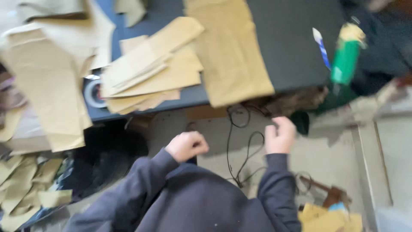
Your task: Tracing and cutting fabric pieces using paper patterns and an electric rotary cutter.
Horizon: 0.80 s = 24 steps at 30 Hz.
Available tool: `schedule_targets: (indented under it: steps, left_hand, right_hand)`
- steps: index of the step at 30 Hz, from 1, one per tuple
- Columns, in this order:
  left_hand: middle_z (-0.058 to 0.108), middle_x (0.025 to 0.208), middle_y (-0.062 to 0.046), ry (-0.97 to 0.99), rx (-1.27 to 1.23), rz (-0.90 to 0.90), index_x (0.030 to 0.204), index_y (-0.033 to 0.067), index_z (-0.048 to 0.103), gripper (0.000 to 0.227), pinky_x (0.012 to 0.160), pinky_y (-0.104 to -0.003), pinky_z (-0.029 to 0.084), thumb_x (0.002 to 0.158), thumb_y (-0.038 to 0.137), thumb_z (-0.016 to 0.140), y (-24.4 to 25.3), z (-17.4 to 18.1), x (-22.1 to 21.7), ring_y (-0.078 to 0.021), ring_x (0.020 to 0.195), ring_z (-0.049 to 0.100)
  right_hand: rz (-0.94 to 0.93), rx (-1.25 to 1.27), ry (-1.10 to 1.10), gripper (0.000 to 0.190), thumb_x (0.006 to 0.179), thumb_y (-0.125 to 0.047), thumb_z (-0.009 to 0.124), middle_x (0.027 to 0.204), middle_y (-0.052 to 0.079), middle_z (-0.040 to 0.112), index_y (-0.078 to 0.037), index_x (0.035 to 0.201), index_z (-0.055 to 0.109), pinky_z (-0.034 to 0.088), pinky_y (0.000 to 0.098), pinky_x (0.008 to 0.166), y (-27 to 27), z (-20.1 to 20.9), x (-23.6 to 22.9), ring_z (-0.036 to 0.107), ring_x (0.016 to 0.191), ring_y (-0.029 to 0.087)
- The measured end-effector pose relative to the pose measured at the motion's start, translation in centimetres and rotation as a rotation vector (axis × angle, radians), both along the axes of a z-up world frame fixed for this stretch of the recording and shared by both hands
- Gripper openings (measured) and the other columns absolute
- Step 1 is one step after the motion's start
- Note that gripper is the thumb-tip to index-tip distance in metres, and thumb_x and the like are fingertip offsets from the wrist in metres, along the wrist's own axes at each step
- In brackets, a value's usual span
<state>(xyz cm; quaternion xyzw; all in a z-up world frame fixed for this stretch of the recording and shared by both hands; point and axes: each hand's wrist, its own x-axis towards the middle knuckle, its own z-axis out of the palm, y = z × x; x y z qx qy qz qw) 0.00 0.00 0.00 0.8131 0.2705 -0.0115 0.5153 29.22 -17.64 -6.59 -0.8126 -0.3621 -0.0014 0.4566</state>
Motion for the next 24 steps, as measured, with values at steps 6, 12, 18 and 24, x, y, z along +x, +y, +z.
schedule_targets:
  steps: [6, 12, 18, 24]
  left_hand:
    - [0.067, 0.083, -0.012, 0.062, 0.715, 0.274, 0.082, 0.0132, 0.073, 0.011, 0.070, -0.046, 0.052, 0.084, 0.023, 0.070, 19.1, -5.6, 2.7, -0.0333, 0.079, 0.065]
    - [0.052, 0.145, -0.021, 0.295, 0.920, 0.457, 0.142, 0.0108, 0.048, 0.086, 0.109, -0.063, 0.031, 0.072, 0.052, 0.077, 31.9, -7.6, 7.4, -0.0371, 0.137, 0.045]
    - [0.061, 0.135, -0.021, 0.448, 0.906, 0.324, 0.150, 0.0112, 0.046, 0.070, 0.087, -0.046, 0.055, 0.093, 0.047, 0.067, 33.4, -10.7, 9.3, -0.0374, 0.114, 0.065]
    - [0.064, 0.143, -0.020, -0.206, 1.050, 0.471, 0.151, 0.0017, 0.048, 0.045, 0.089, -0.037, 0.060, 0.106, 0.005, 0.055, 31.3, -0.4, 11.4, -0.0255, 0.112, 0.073]
  right_hand:
    - [-0.075, -0.174, -0.326, 0.037, 0.089, -0.004, 0.072, 0.122, 0.017, 0.062, -0.002, 0.126, 0.065, 0.055, 0.0417, 0.092, 9.1, -3.9, 19.4, 0.064, 0.105, 0.032]
    - [-0.097, -0.575, -0.430, 0.048, 0.083, -0.005, 0.073, 0.118, 0.024, 0.062, -0.001, 0.129, 0.063, 0.050, 0.0491, 0.094, 14.4, -6.6, 33.0, 0.063, 0.107, 0.042]
    - [-0.140, -0.853, -0.523, 0.034, 0.087, -0.011, 0.074, 0.111, 0.025, 0.067, -0.004, 0.119, 0.067, 0.054, 0.0525, 0.085, 16.6, -7.3, 37.0, 0.067, 0.098, 0.045]
    - [-0.078, -0.818, -0.529, 0.020, 0.088, -0.014, 0.076, 0.102, 0.020, 0.070, -0.006, 0.105, 0.070, 0.056, 0.0509, 0.081, 17.4, -5.3, 37.7, 0.069, 0.092, 0.042]
